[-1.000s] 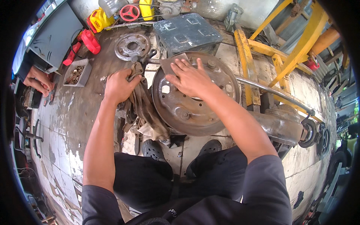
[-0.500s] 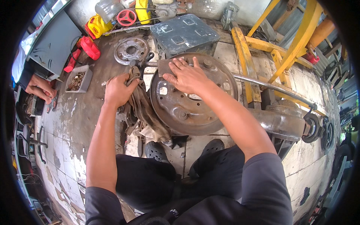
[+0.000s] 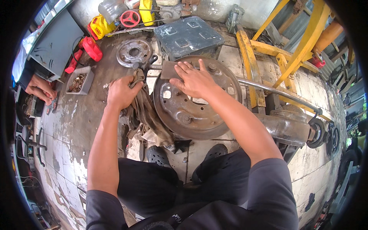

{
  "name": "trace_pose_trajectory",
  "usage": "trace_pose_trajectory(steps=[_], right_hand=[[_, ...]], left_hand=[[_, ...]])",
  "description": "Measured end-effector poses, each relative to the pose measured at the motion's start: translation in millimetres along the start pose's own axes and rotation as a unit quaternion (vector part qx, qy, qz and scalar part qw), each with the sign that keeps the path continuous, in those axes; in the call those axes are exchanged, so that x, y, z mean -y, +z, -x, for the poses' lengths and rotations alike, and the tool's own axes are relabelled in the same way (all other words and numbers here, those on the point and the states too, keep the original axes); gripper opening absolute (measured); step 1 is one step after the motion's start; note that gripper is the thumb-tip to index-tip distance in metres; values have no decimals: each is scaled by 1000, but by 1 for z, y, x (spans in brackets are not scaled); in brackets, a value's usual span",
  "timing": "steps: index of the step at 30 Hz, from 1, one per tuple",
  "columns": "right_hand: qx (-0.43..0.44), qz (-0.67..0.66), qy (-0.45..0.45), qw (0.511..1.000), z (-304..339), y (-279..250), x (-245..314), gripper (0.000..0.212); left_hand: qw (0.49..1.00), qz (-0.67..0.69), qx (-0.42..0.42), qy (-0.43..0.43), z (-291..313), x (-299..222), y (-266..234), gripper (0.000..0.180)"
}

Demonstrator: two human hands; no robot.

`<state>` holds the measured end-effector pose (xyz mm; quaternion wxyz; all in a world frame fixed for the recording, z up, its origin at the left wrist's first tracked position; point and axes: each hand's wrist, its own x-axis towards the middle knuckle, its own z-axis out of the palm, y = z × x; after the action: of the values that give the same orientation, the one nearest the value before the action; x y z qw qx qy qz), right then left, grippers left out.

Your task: The person scrubs a circular metal part with a cloth, repeatedly wiping its surface and edges while holding it steady with the other hand. The person continues scrubbing the same part throughout the clip.

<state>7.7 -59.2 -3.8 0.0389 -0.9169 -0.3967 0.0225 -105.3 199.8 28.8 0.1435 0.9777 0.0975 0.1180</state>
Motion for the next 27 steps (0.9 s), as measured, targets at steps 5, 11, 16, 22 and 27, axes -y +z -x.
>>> trace_pose_trajectory(steps=[5, 11, 16, 22, 27], right_hand=[[5, -17, -14, 1000, 9, -2, 3, 89], [41, 54, 11, 998, 0, -15, 23, 91], [6, 45, -50, 998, 15, 2, 20, 101], [31, 15, -56, 998, 4, -6, 28, 101], [27, -35, 1, 999, 1, -10, 25, 101]], left_hand=[[1000, 7, 23, -2, 1, 5, -6, 48], [999, -2, 48, -24, -2, -4, -11, 47], [1000, 11, -7, -3, 0, 2, -4, 47], [1000, 19, -4, 2, -1, 2, -5, 46], [998, 22, 53, -32, -2, -2, -12, 46]])
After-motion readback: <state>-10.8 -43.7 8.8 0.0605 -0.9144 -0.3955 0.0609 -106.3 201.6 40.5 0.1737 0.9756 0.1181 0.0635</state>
